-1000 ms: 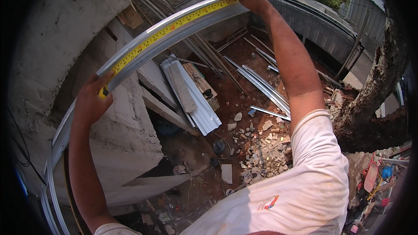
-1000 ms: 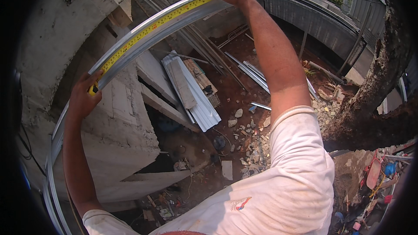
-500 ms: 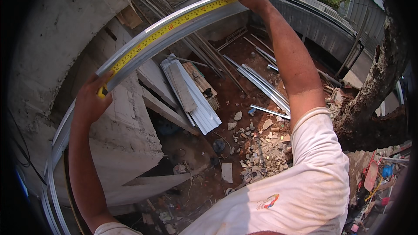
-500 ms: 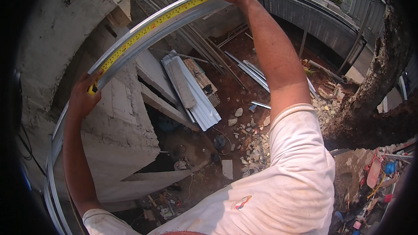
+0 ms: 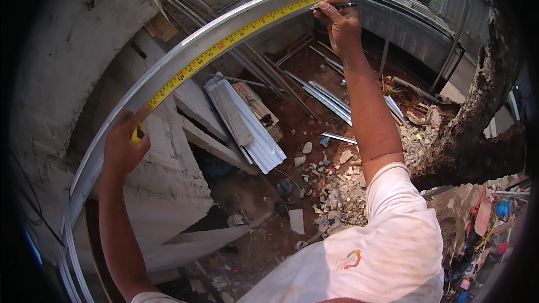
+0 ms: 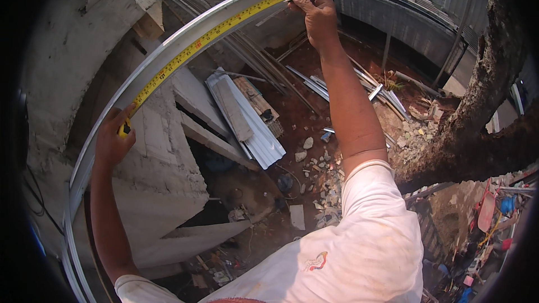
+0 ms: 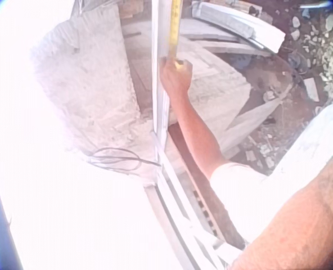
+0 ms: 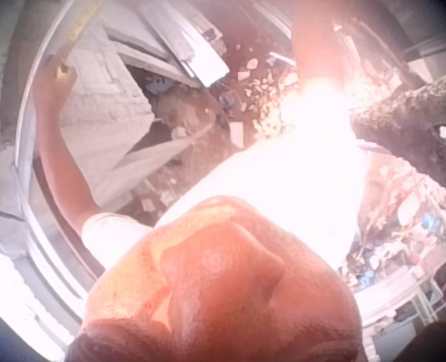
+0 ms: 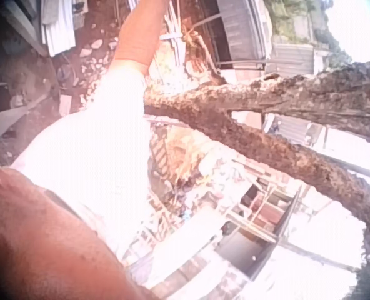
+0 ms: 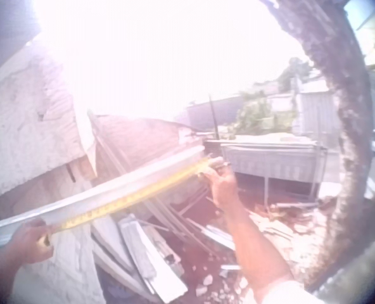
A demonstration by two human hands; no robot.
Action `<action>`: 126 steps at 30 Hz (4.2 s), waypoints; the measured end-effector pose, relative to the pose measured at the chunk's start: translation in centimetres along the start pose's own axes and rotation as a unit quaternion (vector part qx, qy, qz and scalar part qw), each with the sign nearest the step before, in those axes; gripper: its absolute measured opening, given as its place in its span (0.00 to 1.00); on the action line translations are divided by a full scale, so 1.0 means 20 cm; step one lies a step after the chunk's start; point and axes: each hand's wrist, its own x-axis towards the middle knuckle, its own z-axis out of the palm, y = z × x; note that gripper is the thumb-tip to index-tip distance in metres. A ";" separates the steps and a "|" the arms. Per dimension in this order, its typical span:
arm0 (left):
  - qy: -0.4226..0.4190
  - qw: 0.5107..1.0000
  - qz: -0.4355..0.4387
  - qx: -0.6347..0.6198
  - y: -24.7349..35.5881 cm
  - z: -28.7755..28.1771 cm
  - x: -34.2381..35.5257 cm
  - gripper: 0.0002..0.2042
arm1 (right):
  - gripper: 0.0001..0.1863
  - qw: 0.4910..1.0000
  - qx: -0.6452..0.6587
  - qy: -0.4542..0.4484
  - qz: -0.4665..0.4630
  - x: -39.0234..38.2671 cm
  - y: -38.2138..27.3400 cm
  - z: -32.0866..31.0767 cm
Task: The person uses an angle grinder to cut a curved metal frame while standing on a wooden scaffold. He then measures the frame with a tape measure and marks it with a pen.
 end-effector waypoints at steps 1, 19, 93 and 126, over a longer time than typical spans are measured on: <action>-0.013 1.000 -0.004 -0.026 0.04 0.00 0.00 0.32 | 0.02 0.999 0.010 0.038 0.001 -0.08 -0.02 -0.02; -0.024 0.997 0.035 -0.068 0.12 0.20 -0.13 0.33 | 0.02 0.983 0.158 0.005 0.091 -0.29 0.30 0.10; -0.107 0.992 -0.009 -0.062 0.06 0.31 -0.12 0.30 | 0.06 0.954 -0.255 -0.156 -0.026 0.06 0.23 0.06; -0.569 0.740 -0.255 -0.254 0.31 1.78 -2.72 0.31 | 0.06 0.967 -0.214 -0.130 -0.038 0.07 0.29 0.03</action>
